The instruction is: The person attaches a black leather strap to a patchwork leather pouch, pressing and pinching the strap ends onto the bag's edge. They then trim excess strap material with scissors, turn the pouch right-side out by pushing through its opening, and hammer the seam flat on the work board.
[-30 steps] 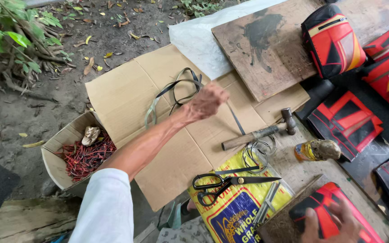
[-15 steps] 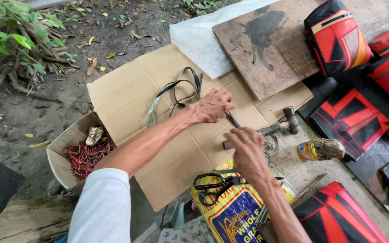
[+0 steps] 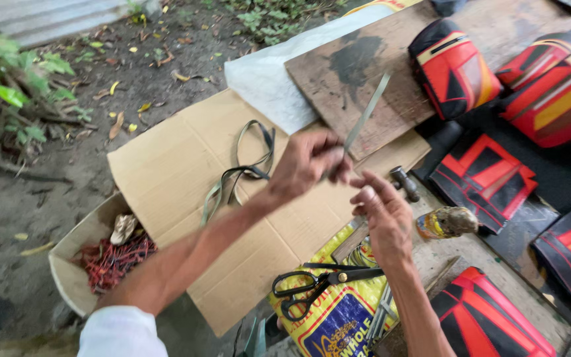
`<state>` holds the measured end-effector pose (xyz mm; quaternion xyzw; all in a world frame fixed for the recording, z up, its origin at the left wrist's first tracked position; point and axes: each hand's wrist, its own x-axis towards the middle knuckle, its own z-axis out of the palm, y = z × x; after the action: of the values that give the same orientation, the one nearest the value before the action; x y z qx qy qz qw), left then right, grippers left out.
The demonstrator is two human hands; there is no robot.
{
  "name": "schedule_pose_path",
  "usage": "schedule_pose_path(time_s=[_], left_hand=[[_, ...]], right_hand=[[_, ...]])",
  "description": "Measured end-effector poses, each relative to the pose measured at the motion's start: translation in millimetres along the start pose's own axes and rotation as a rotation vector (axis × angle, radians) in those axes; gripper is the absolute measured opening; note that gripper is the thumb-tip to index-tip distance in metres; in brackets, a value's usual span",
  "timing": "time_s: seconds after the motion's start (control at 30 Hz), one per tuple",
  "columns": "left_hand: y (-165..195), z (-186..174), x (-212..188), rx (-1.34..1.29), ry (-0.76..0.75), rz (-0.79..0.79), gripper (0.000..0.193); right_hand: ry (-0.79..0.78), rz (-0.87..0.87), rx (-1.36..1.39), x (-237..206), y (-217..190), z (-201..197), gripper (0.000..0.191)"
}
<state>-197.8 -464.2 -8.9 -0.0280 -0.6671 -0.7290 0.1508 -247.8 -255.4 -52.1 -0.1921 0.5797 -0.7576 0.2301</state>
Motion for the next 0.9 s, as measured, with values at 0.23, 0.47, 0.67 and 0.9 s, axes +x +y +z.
schedule_pose_path(time_s=[0.23,0.47,0.67,0.9], left_hand=[[-26.3,52.8,-58.4,-0.069,-0.116,-0.225,0.027],[2.7,44.1,-20.4,0.021,-0.072,-0.056,0.039],[21.4,49.3,1.8,0.012,-0.081,-0.208,0.025],[26.5,61.0,-7.1,-0.005,0.067,-0.125,0.023]], right_hand=[[0.148,-0.114,0.089,11.4,-26.8,-12.6,0.021],[0.029,-0.034,-0.267,-13.4,-19.1,-37.9,0.018],[-0.010,-0.047,-0.299,-20.8,-19.8,-38.4,0.019],[0.194,-0.163,-0.334,-36.4,-29.9,-24.6,0.022]])
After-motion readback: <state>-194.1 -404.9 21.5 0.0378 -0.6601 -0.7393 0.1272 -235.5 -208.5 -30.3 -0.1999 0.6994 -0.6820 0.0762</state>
